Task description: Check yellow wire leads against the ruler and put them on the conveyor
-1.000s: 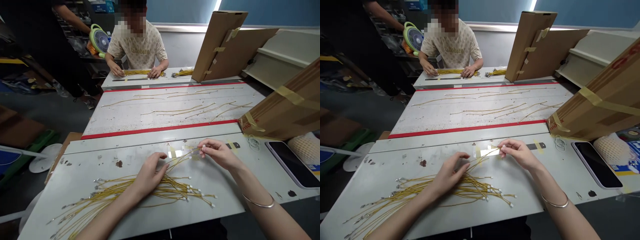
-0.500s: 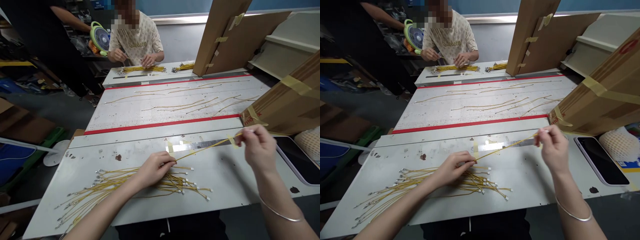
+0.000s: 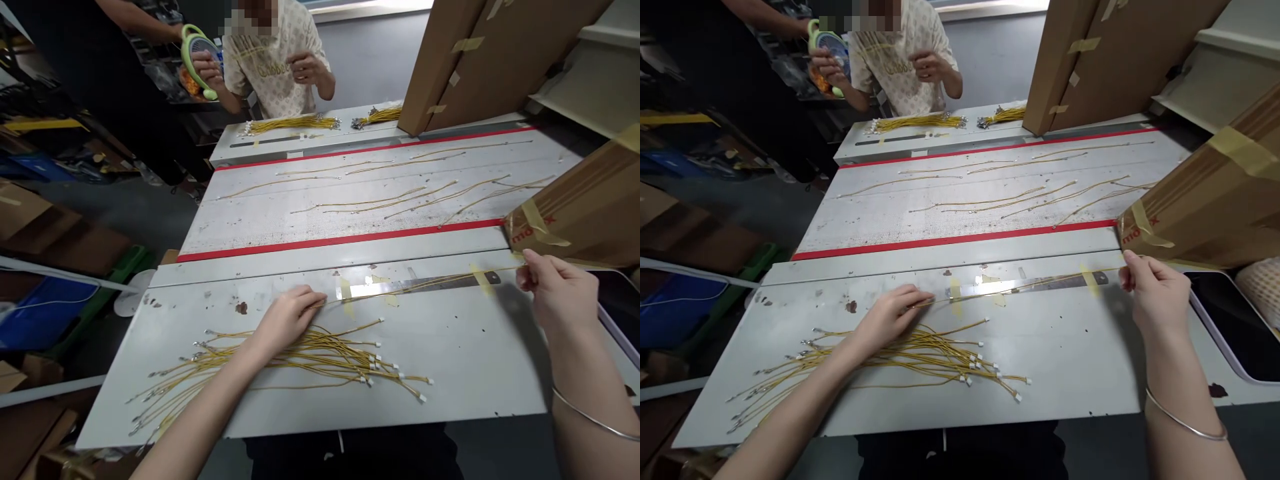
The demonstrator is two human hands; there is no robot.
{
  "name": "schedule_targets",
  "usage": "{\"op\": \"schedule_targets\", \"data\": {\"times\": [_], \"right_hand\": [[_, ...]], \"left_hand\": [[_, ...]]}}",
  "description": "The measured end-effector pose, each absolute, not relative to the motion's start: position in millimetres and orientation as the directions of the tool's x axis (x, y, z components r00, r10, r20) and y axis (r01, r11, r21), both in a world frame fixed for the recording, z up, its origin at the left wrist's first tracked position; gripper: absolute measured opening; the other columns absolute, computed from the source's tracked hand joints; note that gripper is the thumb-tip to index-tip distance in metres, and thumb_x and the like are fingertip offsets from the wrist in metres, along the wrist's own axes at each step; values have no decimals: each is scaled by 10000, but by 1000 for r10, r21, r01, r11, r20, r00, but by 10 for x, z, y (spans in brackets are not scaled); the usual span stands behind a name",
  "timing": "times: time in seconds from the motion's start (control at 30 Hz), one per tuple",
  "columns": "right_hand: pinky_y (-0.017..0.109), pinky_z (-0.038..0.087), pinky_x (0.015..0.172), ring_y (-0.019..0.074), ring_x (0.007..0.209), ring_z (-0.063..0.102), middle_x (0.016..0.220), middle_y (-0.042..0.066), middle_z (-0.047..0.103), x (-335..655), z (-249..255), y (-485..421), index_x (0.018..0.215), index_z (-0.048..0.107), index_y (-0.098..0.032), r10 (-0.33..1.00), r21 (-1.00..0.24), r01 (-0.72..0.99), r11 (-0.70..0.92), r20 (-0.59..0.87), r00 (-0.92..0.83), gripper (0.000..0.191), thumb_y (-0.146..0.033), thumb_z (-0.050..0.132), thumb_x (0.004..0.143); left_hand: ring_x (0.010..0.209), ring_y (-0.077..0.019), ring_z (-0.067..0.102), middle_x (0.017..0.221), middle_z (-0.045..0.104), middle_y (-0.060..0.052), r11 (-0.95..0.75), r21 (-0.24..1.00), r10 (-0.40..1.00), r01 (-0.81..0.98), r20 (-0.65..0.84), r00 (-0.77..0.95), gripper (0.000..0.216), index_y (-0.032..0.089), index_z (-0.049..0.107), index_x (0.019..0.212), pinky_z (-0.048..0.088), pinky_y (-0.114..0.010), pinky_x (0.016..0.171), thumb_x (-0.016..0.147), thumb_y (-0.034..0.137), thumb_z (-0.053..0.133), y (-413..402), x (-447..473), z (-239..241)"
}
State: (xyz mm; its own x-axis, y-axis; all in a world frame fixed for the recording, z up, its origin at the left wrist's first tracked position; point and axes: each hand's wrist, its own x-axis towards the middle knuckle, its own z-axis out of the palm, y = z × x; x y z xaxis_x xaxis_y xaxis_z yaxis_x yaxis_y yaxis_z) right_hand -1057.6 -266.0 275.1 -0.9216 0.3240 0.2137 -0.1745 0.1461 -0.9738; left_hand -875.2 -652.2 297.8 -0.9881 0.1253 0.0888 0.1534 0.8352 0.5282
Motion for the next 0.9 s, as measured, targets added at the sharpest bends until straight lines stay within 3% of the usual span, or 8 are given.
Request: {"op": "schedule_targets", "data": {"times": [0.1, 0.2, 0.33, 0.43, 0.53, 0.63, 0.77, 0.9], "right_hand": [[298, 252, 469, 100, 457, 390, 445, -47, 317, -10568, 2677, -2682, 414, 381, -204, 254, -983, -114, 141, 148, -956, 542, -457, 829, 583], [313, 258, 493, 117, 476, 388, 459, -35, 340, -10545, 2649, -2711, 421, 391, -209, 179, -978, -87, 191, 122, -976, 569, -537, 826, 587], [334, 236, 510, 122, 475, 354, 445, -7, 369, -10504, 2683, -2718, 393, 412, -208, 110, -946, -64, 318, 104, -988, 592, -604, 793, 614], [349, 211, 517, 122, 466, 319, 436, 4, 358, -10487, 2702, -2688, 374, 405, -208, 81, -929, -60, 365, 96, -992, 619, -630, 789, 615], [357, 194, 528, 122, 456, 292, 432, -6, 325, -10493, 2681, -2642, 373, 381, -213, 105, -947, -67, 314, 105, -989, 635, -625, 816, 583], [357, 187, 530, 122, 461, 290, 438, -7, 326, -10515, 2642, -2603, 383, 389, -210, 107, -945, -63, 320, 102, -989, 637, -638, 818, 579], [351, 231, 525, 133, 485, 344, 454, -6, 361, -10540, 2629, -2585, 399, 411, -209, 85, -943, -107, 315, 140, -986, 629, -655, 827, 551], [343, 297, 514, 160, 514, 433, 506, 34, 489, -10524, 2685, -2606, 434, 484, -216, 100, -857, -68, 511, 138, -985, 582, -708, 753, 591]], "left_hand": [[817, -180, 656, 872, 686, -45, 895, 438, 20, 90, 162, -987, 270, 203, 719, 1016, 527, -294, 758, 978, 245, 454, -6693, -8705, 2922], [968, -218, 642, 1017, 663, -87, 917, 399, -93, 4, 222, -971, 286, 179, 674, 1121, 540, -353, 868, 955, 192, 442, -6792, -8685, 2839], [1157, -274, 587, 1236, 583, -164, 935, 351, -155, -53, 270, -950, 412, 133, 597, 1251, 504, -463, 1008, 903, 66, 388, -6784, -8689, 2742], [1331, -344, 477, 1417, 474, -230, 967, 238, -172, -94, 334, -927, 610, 104, 456, 1417, 451, -559, 1068, 838, -50, 342, -6701, -8667, 2724], [1495, -375, 205, 1602, 227, -224, 988, 143, -107, -54, 392, -914, 881, 153, 112, 1581, 348, -621, 1141, 767, -132, 292, -6575, -8620, 2732], [1517, -333, 111, 1632, 154, -216, 982, 154, 57, 113, 332, -942, 839, 161, -77, 1581, 317, -583, 1178, 857, -80, 273, -6433, -8603, 2708], [1500, -288, 190, 1583, 292, -232, 949, 170, 230, 265, 197, -953, 672, 89, -42, 1575, 344, -498, 1185, 1016, 168, 322, -6312, -8652, 2592], [1481, -287, 245, 1554, 350, -225, 950, 118, 268, 290, 172, -948, 632, 53, 92, 1569, 337, -491, 1188, 978, 103, 308, -6295, -8647, 2494]]}}
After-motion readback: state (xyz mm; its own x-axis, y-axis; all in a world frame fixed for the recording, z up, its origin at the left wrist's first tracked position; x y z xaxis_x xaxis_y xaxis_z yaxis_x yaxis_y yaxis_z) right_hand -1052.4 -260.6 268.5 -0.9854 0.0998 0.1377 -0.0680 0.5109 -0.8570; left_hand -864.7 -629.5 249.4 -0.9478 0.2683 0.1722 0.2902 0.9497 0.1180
